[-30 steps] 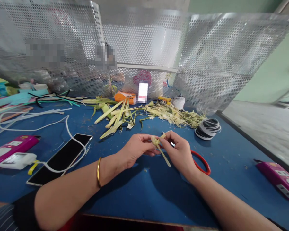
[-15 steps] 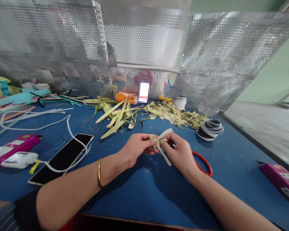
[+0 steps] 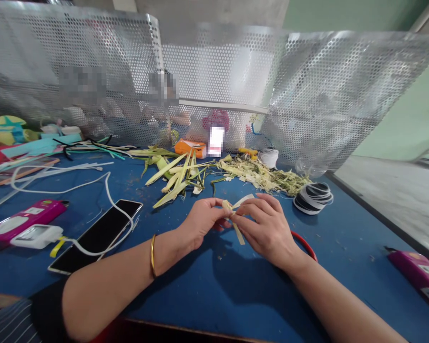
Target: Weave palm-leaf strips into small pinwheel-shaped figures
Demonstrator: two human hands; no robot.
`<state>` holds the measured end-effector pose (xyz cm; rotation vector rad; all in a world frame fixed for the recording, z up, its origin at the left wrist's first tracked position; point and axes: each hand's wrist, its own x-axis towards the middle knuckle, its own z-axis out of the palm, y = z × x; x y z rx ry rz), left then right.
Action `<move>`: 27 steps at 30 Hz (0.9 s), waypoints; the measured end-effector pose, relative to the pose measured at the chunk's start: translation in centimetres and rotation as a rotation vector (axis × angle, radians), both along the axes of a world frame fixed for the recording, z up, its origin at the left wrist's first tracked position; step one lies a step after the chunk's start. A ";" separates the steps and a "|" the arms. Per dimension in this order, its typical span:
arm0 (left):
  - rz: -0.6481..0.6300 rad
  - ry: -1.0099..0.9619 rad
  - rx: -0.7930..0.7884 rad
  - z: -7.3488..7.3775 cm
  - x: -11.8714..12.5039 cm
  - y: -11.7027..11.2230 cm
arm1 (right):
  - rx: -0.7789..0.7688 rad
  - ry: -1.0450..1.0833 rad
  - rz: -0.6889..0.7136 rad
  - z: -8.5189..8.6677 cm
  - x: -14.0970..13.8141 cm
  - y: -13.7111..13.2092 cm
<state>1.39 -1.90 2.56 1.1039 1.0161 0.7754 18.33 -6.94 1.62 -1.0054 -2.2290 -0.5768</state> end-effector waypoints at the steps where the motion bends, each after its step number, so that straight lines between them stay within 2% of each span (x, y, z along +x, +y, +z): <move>1: -0.005 0.000 0.006 -0.1 0.0 0.0 | 0.003 -0.010 0.006 0.0 -0.1 -0.1; 5: -0.048 -0.004 0.041 -0.5 0.1 0.0 | -0.053 0.131 0.021 -0.3 -0.3 -0.1; 10: -0.117 0.005 0.040 -0.6 0.1 -0.1 | -0.273 0.449 -0.032 -0.8 -0.4 0.2; 16: -0.201 0.025 0.060 -0.7 0.0 0.1 | -0.513 0.538 -0.290 -0.9 -0.3 0.4; 18: -0.216 0.023 0.063 -0.7 0.1 0.0 | -0.585 0.563 -0.336 -0.9 -0.3 0.4; 27: -0.116 0.049 0.084 -1.0 0.4 -0.3 | -0.780 0.795 -0.258 -1.7 -0.4 1.0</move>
